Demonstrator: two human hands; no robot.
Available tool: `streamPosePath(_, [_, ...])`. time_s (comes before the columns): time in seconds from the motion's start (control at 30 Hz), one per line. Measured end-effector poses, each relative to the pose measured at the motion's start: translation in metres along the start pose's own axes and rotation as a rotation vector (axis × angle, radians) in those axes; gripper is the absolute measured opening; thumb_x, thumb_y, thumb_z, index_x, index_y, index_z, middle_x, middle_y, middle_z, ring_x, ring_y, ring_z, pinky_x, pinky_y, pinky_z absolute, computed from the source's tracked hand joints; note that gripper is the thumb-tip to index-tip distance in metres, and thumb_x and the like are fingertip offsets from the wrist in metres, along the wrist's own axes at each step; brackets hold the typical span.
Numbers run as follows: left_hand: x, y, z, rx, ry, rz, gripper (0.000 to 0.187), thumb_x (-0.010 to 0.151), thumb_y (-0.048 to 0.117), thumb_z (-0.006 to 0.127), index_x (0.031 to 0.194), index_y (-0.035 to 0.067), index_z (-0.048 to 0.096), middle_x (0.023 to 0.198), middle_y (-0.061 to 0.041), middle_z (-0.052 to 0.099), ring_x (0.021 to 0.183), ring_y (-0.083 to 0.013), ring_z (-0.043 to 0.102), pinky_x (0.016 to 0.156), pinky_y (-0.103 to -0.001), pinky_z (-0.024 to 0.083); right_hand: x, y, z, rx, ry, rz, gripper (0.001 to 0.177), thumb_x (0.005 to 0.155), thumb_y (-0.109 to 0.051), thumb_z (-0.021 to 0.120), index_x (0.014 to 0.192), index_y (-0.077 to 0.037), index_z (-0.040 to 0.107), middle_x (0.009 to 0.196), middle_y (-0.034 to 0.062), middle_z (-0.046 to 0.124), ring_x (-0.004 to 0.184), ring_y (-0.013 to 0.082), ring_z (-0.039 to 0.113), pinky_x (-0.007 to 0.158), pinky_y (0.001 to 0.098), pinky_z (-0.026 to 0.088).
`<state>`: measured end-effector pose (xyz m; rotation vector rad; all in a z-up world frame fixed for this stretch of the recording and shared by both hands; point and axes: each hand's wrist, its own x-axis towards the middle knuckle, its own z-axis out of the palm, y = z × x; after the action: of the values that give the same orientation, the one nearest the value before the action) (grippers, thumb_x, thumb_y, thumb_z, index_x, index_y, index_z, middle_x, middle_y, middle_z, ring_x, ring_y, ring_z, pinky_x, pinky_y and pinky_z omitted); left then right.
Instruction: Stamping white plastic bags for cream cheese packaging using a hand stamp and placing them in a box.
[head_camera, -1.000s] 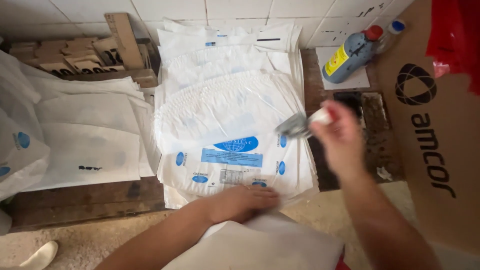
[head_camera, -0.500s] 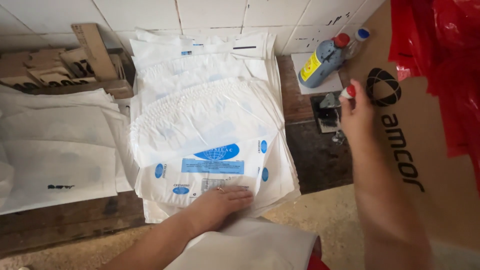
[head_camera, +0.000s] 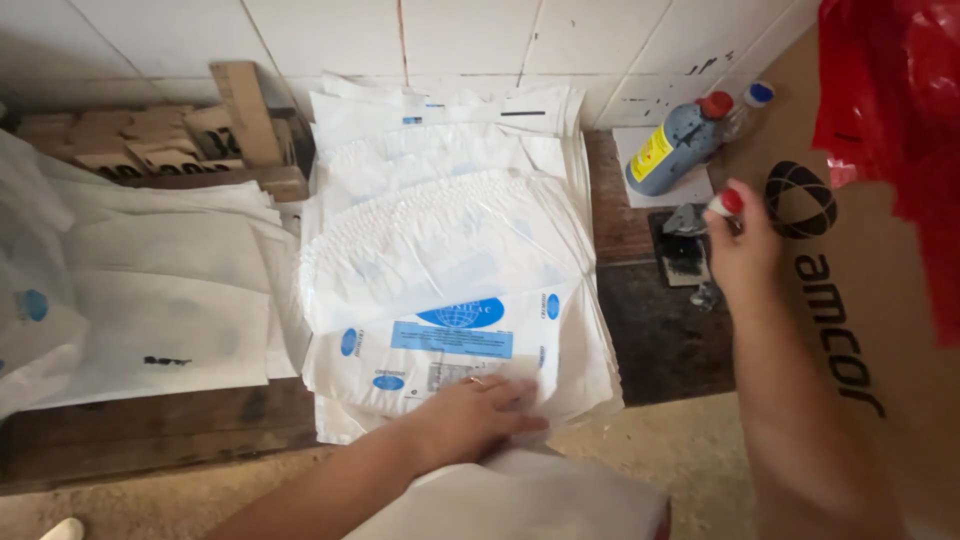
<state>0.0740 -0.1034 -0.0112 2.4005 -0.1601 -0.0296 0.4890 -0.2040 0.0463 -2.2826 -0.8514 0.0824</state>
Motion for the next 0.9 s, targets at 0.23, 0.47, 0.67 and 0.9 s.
streamPosePath(0.23, [0.011,0.015,-0.035,0.080,0.090,-0.122,0.068,0.089,0.021,0.071,0.152,0.007,0.048,0.153,-0.015,0.051,0.135,-0.0388,0.049,0.110,-0.050,0.039,-0.064,-0.043,-0.024,0.663,0.252,0.111,0.044,0.104,-0.006,0.061,0.145,-0.014,0.050,0.138,0.0111,0.058,0.124,0.0231,0.062,0.106,0.0382,0.057])
streamPosePath(0.47, [0.048,0.015,-0.153,-0.024,0.208,-0.506,0.089,0.078,0.026,0.088,0.152,0.009,0.041,0.158,-0.014,0.041,0.129,-0.0382,0.055,0.107,-0.048,0.049,-0.130,-0.060,-0.025,0.812,0.081,0.149,0.041,0.105,-0.007,0.054,0.144,-0.020,0.053,0.135,0.0041,0.058,0.109,0.0149,0.060,0.079,0.0250,0.056])
streamPosePath(0.67, [0.082,-0.068,-0.194,0.990,0.418,-0.335,0.086,0.083,0.007,0.077,0.161,0.012,0.039,0.160,-0.006,0.036,0.132,-0.0344,0.056,0.111,-0.053,0.041,-0.195,-0.088,0.046,0.494,-0.198,-0.267,0.057,0.075,-0.015,0.090,0.127,-0.003,0.070,0.122,0.0144,0.071,0.106,0.0282,0.073,0.081,0.0332,0.065])
streamPosePath(0.9, [0.032,-0.069,-0.125,0.747,0.416,-0.001,0.043,0.084,0.004,0.067,0.126,0.013,0.066,0.121,-0.008,0.066,0.095,-0.0311,0.069,0.072,-0.046,0.057,-0.205,-0.093,0.108,0.016,-0.117,-0.696,0.049,0.085,-0.039,0.082,0.128,-0.020,0.070,0.100,0.0018,0.069,0.091,0.0176,0.069,0.077,0.0272,0.060])
